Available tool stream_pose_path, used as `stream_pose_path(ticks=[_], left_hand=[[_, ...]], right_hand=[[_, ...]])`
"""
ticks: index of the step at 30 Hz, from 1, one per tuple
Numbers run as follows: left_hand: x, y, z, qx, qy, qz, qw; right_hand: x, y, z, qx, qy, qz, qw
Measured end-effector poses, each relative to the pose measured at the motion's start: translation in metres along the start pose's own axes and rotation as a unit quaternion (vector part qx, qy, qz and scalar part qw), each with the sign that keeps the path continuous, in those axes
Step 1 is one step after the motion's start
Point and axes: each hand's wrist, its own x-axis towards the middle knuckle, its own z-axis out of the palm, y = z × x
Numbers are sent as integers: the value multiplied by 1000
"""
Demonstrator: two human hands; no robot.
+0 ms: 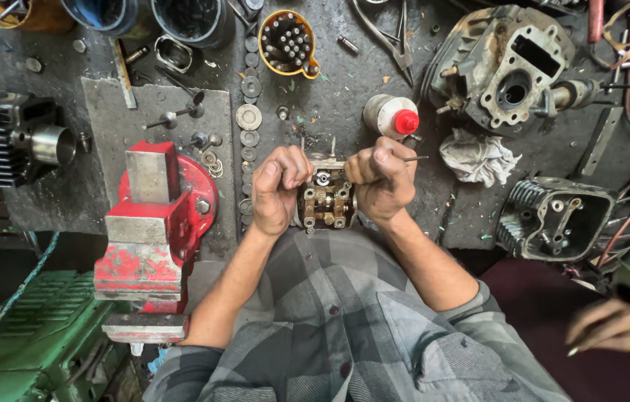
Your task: The person disassembles a small engine cylinder head at a cluttered workbench. They hold a punch against a valve component and strike it with a hammer to drive parts out, then pick apart and reposition the head, using a screwdriver to work on the valve assembly by hand.
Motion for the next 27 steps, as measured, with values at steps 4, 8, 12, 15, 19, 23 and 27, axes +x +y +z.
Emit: stream_pose_path(ticks=[4,8,12,15,19,23,27], left_hand=[[0,0,1,3,2,-5,1000],[1,2,2,24,-8,-7,1000],[1,4,3,26,-12,-5,1000],[2,4,4,22,-7,-8,1000],[1,2,2,35,-5,-9,999],[0,-3,0,50,-5,-1,999],[0,-11,-2,50,12,44,998]], right_hand=[[1,0,-1,3,-3,5,1000],[2,-1,-3,2,-11,5,1000],[4,0,-4,10,-11,9,1000],[5,0,-2,13,-4,11,1000],[4,-1,2,6,7,13,1000],[4,-2,3,-5,17,8,1000],[7,0,2,-3,33,11,999]])
